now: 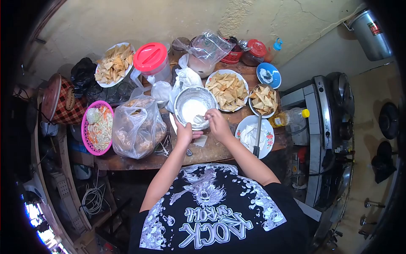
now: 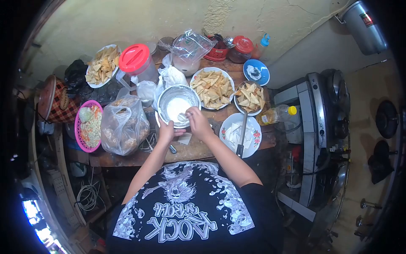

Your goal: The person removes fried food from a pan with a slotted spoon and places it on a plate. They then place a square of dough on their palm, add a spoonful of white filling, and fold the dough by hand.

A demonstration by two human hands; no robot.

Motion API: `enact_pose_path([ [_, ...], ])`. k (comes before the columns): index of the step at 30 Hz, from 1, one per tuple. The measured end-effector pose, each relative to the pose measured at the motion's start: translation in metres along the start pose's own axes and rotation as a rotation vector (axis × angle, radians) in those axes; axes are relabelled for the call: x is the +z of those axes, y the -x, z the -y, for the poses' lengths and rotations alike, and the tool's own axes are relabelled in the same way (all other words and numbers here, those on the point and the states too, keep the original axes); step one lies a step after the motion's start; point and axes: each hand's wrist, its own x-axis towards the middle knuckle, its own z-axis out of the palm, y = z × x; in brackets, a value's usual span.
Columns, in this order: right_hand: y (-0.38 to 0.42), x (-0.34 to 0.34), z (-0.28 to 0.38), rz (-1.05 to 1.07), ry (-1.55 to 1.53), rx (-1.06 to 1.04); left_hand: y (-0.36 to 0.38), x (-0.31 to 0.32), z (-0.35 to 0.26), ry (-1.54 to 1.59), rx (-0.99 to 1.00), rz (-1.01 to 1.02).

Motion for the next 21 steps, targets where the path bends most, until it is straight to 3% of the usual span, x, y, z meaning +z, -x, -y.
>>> enact_pose_path([
  [6,-0.004,-0.012,0.001,-0.370,-0.420,0.227,0.019,-0.015,0.008,0.094,-0.118,0.030],
  [9,-0.010,-0.023,0.002,-0.474,-0.674,0.359,0.023,-0.028,0.043,-0.230,0.120,0.007],
  [10,-0.013,-0.028,0.006,-0.505,-0.790,0.426,0.028,-0.030,0.042,-0.579,0.183,0.044],
  [13,-0.020,-0.037,0.008,-0.542,-0.998,0.634,0.030,-0.029,0.040,-1.126,0.924,0.162],
  [17,-0.021,-0.034,-0.012,-0.563,-1.246,0.858,0.029,-0.024,0.038,-1.417,0.817,0.296],
  [21,-0.017,-0.026,-0.031,-0.577,-1.363,0.980,0.021,-0.022,0.041,-1.397,0.697,0.290],
])
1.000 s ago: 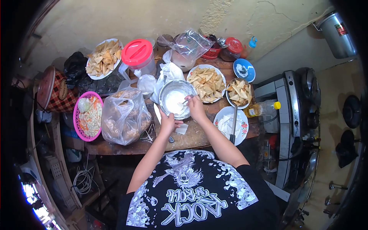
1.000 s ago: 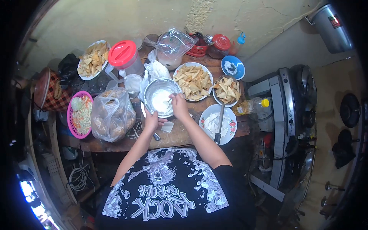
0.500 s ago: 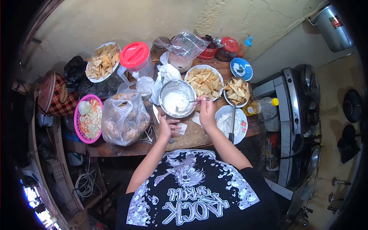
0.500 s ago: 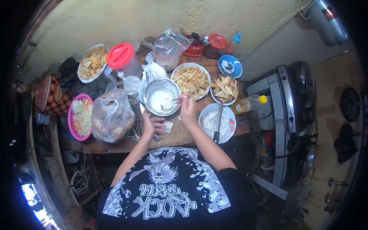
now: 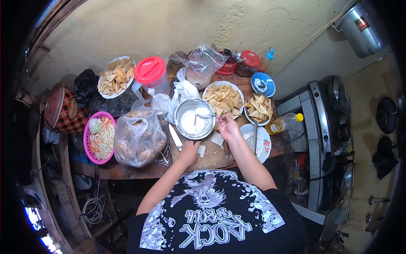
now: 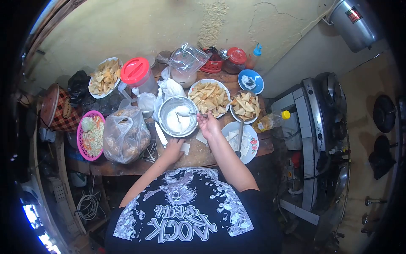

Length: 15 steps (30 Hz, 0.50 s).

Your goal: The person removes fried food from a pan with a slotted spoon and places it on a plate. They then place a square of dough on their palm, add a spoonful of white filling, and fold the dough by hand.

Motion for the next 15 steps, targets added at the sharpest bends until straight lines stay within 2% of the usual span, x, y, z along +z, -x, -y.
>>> enact_pose_path([
  [3,0.001,0.001,-0.001,0.025,-0.069,0.048,-0.006,0.004,0.006,-0.018,-0.003,0.091],
  [6,0.009,0.005,0.001,0.103,-0.055,-0.029,-0.004,0.006,0.008,0.032,0.039,0.096],
  [10,0.024,0.014,0.006,0.279,-0.038,-0.241,0.009,-0.010,-0.002,0.137,0.088,0.071],
  [11,0.029,0.015,0.009,0.365,0.008,-0.295,0.012,-0.010,-0.004,0.110,0.095,0.057],
  [13,0.036,0.021,0.012,0.388,0.010,-0.345,0.018,-0.009,-0.006,0.055,0.105,0.032],
  [15,0.044,0.027,0.015,0.433,0.005,-0.380,0.018,-0.003,-0.003,0.077,0.049,0.088],
])
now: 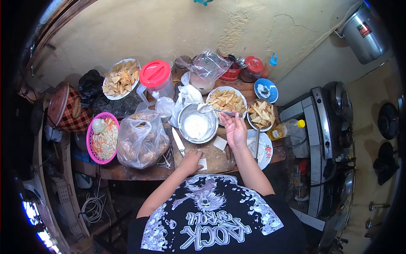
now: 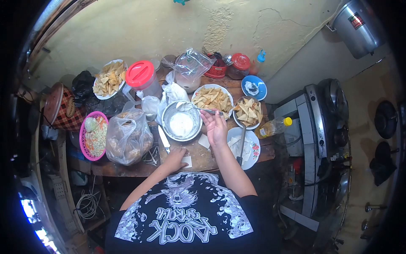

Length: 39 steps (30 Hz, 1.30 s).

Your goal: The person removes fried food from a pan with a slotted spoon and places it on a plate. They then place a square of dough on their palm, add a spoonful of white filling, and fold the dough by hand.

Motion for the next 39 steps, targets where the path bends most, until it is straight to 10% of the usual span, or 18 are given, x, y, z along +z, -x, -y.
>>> enact_pose_path([
  [13,0.003,0.003,0.007,-0.007,-0.243,0.048,-0.004,0.014,0.018,0.223,0.069,0.035],
  [19,0.006,0.024,0.034,0.086,-0.162,-0.081,-0.014,-0.048,-0.018,1.344,-0.448,-0.230],
  [39,0.058,0.101,0.068,0.596,0.504,-0.588,-0.028,-0.147,-0.059,1.862,-0.217,-0.367],
])
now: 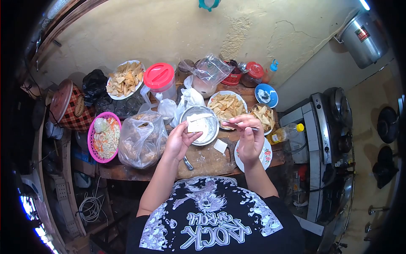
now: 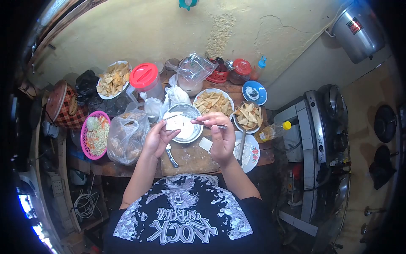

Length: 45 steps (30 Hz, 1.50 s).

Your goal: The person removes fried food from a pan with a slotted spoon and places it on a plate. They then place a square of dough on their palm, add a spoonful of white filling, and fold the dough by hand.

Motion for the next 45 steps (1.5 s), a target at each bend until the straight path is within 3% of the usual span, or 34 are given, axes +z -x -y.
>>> enact_pose_path([
  [23,0.000,0.002,-0.001,0.038,0.077,0.081,0.008,0.004,-0.009,-0.043,-0.057,0.056],
  [45,-0.001,0.004,-0.001,-0.113,0.017,0.101,0.011,0.006,-0.011,-0.061,-0.056,0.038],
])
